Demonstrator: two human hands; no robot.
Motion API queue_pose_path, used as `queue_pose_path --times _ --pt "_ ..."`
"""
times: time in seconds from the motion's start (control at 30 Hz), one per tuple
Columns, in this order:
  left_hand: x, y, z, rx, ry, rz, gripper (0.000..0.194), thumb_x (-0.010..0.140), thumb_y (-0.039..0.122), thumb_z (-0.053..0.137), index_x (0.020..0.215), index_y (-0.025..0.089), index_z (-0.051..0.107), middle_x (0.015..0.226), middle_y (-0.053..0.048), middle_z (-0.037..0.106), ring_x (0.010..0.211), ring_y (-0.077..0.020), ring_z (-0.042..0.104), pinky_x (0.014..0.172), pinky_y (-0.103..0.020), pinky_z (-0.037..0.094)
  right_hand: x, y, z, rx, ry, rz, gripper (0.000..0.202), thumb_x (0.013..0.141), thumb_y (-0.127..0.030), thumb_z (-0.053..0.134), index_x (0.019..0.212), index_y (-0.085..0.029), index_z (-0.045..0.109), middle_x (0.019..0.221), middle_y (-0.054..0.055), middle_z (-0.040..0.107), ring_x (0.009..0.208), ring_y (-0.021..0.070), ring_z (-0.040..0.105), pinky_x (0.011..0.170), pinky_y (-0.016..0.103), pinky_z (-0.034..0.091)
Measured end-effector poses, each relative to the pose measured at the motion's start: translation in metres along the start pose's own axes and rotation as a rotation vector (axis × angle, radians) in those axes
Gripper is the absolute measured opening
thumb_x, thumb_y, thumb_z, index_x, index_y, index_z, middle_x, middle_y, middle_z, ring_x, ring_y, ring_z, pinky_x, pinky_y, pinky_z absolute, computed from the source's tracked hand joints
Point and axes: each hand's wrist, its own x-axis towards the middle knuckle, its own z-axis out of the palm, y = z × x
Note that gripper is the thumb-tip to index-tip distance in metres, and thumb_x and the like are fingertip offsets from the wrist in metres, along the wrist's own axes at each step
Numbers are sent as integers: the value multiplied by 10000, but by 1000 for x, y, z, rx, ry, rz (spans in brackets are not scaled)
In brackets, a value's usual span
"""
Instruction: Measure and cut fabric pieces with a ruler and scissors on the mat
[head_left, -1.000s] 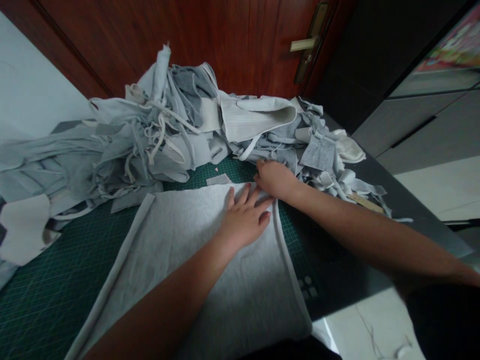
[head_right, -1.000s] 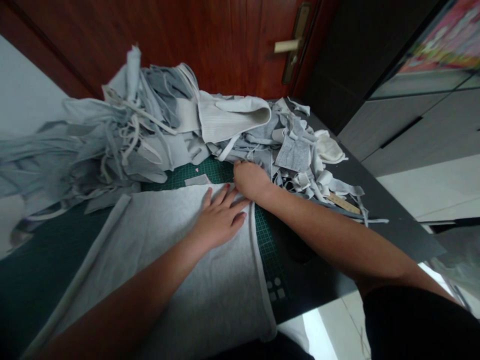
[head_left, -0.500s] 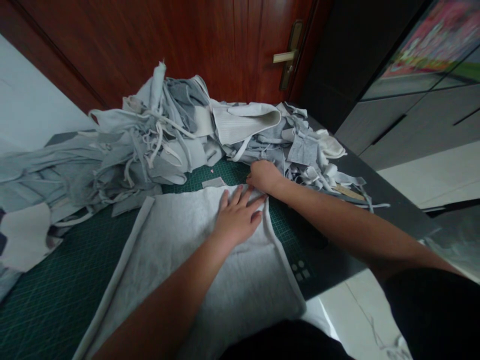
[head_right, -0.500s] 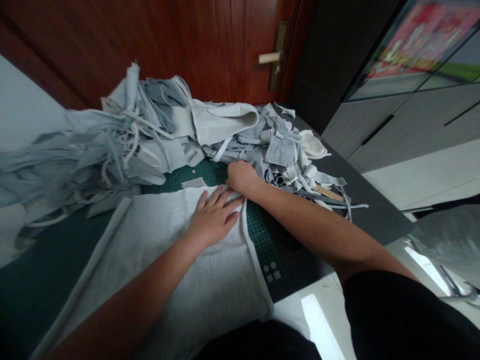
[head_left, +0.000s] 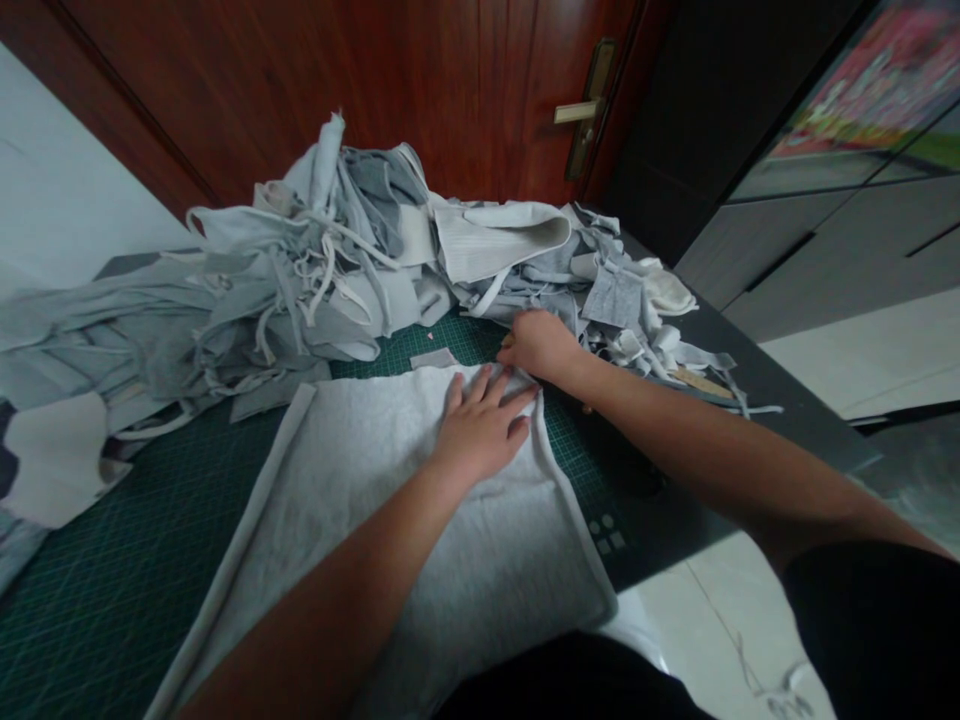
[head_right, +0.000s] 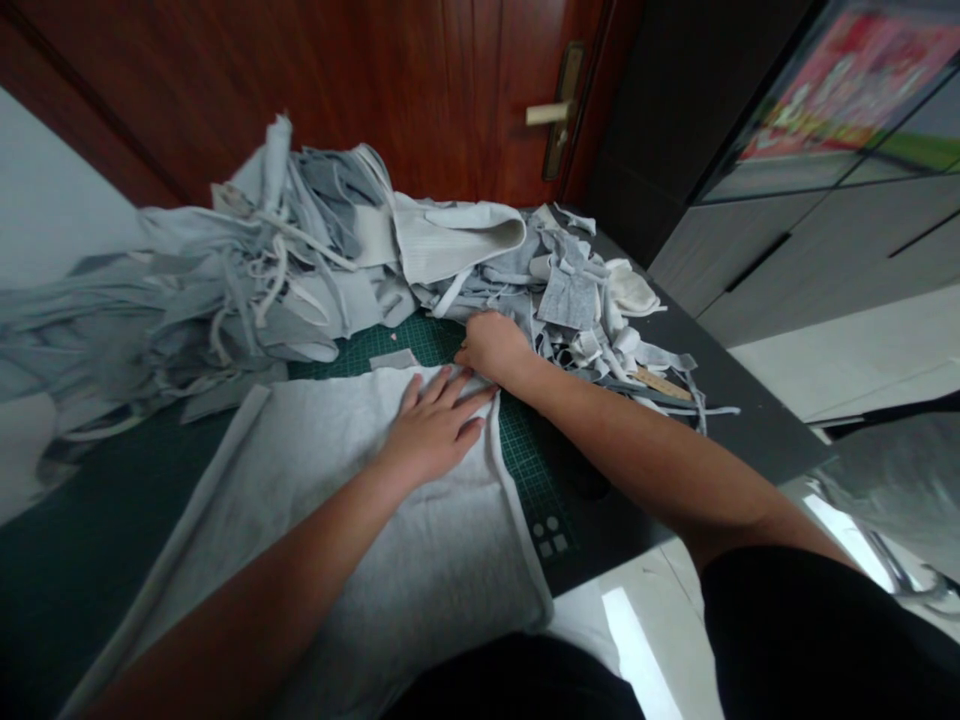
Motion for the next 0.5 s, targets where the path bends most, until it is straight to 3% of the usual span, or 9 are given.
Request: queue_pose_path --times 0.3,0.5 --pt "2 0 0 -1 -8 3 521 1051 462 431 1571 438 420 1703 -6 348 1593 -345 245 1269 -660 146 -18 15 -19 81 112 4 341 859 -340 681 1051 -78 784 1002 159 805 966 270 751 808 293 538" --pt "2 1 -1 7 -22 -8 519 1053 469 433 1571 454 414 1705 -1 343 1592 -341 250 1267 -653 158 -16 17 -15 129 119 -16 315 828 -342 707 1024 -112 798 964 142 810 922 269 758 737 283 521"
